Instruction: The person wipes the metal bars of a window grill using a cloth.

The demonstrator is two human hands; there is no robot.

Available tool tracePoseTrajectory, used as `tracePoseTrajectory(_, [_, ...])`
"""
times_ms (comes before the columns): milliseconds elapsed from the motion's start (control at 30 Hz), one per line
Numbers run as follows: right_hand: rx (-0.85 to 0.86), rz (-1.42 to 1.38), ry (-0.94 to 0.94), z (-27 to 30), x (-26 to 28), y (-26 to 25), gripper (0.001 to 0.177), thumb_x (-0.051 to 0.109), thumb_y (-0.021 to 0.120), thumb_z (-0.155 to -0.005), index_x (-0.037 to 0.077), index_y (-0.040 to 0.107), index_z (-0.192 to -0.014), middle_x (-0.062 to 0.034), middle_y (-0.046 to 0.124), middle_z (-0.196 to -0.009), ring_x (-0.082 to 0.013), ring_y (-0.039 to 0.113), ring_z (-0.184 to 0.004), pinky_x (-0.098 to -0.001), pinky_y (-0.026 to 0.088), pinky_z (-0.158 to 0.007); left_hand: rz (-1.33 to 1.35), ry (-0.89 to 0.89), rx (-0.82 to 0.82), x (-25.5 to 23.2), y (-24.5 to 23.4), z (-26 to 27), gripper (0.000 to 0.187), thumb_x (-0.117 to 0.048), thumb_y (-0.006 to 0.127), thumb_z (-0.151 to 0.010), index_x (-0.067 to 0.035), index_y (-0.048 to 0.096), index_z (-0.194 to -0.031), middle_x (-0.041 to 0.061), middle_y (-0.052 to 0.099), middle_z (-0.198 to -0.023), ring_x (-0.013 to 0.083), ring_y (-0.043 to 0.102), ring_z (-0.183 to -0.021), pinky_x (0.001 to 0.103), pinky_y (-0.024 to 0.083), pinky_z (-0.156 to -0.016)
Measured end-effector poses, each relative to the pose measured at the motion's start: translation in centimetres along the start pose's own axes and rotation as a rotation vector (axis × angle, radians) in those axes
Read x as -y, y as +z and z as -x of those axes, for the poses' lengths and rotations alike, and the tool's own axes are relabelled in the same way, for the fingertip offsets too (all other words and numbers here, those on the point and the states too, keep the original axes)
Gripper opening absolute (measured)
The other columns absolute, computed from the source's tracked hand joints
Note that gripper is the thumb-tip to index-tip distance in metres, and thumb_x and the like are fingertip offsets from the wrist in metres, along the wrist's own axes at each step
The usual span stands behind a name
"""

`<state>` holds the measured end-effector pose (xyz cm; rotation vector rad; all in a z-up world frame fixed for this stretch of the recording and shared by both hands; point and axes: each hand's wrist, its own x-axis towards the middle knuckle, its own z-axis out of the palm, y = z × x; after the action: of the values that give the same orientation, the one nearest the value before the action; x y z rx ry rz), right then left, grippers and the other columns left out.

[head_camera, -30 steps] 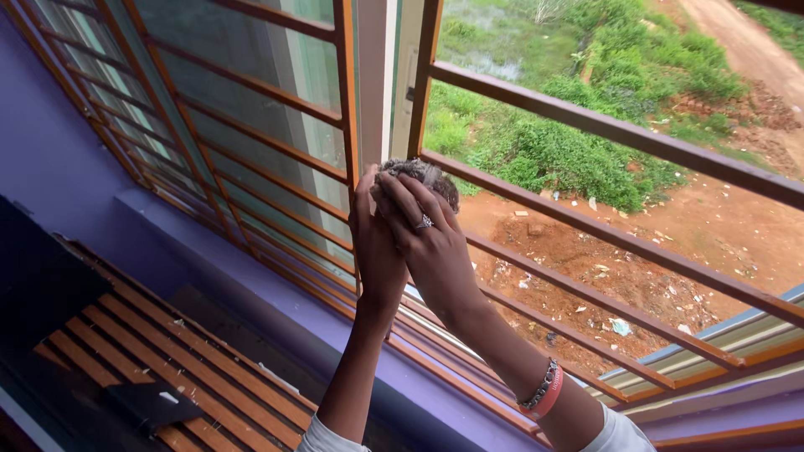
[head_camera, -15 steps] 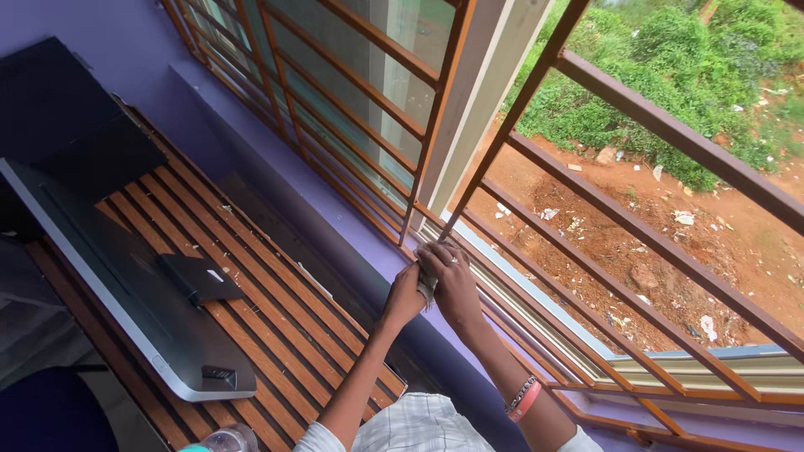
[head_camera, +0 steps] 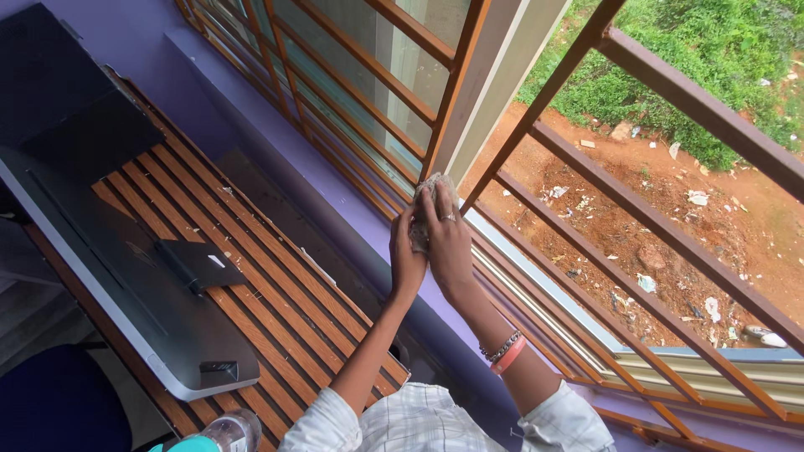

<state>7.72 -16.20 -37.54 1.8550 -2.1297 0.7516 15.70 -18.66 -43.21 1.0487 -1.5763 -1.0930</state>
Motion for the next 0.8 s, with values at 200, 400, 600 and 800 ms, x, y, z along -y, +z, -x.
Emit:
tracePoseTrajectory(200, [0.018,0.081,-0.051,-1.3,0.1,1.6,0.051,0.0,0.065,-0.083,0.003,0.052,-0.133,-0.0243,0.043,-0.149,-0.0433,0.04,-0.144,-0.0483,0.047,-0.112,0.226,-0.036,0.078,4.3,0.2,-1.1,0.063,0.014,0.054,-0.089,-0.01,0.049,-0.148,0.013,0.056,-0.147,0.029,0.052,-0.139,0.039,0.042,-0.115])
tracePoseTrajectory(400, [0.042,0.093,-0.092,2.0,-0.6,2.6,0.048,-0.001,0.066,-0.079,0.001,0.058,-0.125,-0.017,0.054,-0.139,-0.0385,0.049,-0.132,-0.0493,0.043,-0.112,0.168,-0.105,0.256,10.0,1.6,-0.9,0.058,0.009,0.049,-0.085,-0.006,0.054,-0.141,0.018,0.066,-0.13,0.0291,0.063,-0.125,0.037,0.049,-0.104])
tracePoseTrajectory(600, [0.103,-0.037,0.084,12.0,-2.8,6.8,0.032,-0.002,0.066,-0.082,0.002,0.063,-0.113,-0.0139,0.063,-0.123,-0.0354,0.056,-0.121,-0.0478,0.048,-0.102,0.052,-0.214,0.466,18.4,3.7,7.8,0.05,-0.002,0.062,-0.085,-0.007,0.06,-0.136,0.018,0.07,-0.118,0.0295,0.065,-0.111,0.037,0.049,-0.092])
tracePoseTrajectory(800, [0.134,-0.236,0.101,13.5,-3.7,7.3,0.033,-0.006,0.064,-0.077,0.003,0.067,-0.109,-0.0097,0.065,-0.124,-0.0348,0.056,-0.122,-0.0444,0.049,-0.101,0.444,-0.653,0.292,19.5,5.1,9.9,0.049,0.004,0.05,-0.09,-0.003,0.058,-0.138,0.012,0.068,-0.109,0.0239,0.063,-0.093,0.036,0.052,-0.076])
